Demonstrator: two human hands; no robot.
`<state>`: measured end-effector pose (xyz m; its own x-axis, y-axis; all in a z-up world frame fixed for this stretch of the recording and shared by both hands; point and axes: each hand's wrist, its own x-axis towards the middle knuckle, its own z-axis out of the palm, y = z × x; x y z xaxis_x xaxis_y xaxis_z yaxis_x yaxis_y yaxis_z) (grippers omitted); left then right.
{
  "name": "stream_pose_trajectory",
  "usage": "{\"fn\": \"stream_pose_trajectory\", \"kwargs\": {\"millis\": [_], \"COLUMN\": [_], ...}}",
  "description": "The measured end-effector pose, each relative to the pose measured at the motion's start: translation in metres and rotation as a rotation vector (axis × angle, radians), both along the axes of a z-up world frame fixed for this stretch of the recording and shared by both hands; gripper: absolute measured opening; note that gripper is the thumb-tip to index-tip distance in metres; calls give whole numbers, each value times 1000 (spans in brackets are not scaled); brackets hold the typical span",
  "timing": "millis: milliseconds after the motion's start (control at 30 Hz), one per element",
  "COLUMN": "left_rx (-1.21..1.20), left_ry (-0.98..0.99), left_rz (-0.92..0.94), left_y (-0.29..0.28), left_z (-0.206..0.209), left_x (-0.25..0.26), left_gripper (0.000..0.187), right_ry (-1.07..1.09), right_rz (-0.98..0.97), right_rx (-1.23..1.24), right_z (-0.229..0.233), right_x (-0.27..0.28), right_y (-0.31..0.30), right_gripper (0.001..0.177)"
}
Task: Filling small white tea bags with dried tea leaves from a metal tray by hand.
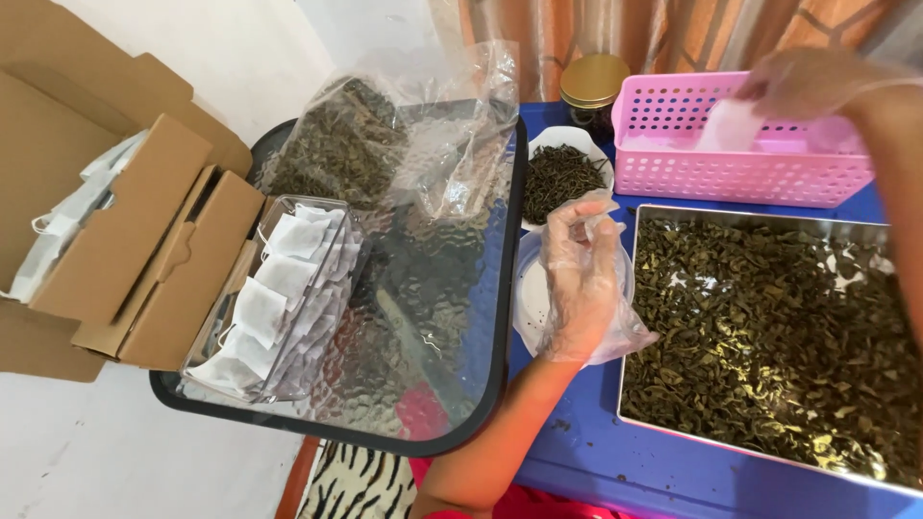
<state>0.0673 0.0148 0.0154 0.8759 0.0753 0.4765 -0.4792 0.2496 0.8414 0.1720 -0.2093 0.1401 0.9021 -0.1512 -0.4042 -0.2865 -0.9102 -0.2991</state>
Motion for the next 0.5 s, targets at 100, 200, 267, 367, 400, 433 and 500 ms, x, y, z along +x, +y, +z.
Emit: {"fn": "stream_pose_trajectory", "kwargs": {"millis": [100,200,267,367,400,433,500], "left_rx": [41,54,31,-2,-3,2,8], "left_ry": [-24,-40,-14,-7,-12,-12,-12], "left_rz": [43,16,16,-13,-16,-26,-38], "left_y": [0,-1,-4,-5,-7,-7,-8], "left_z": [0,-3,-10,-13,-13,-14,-15], "left_x": [0,0,3,6,6,6,5], "left_gripper": [27,33,30,36,36,35,34], "right_ry": [-148,-155,-674,-713,-717,-595,-473], "right_rz": [33,3,114,-27,-30,-81,-134], "right_rx": [-203,-603,-717,-424,-426,-330,-233], "right_z": [-38,-79,-111,-111,-89,-69,-58], "right_x": [32,54,48,31,17,3,-10], "right_y": [-62,-124,-165,-158,-139,-119,-109], "right_gripper": [40,40,35,37,37,34,42]}}
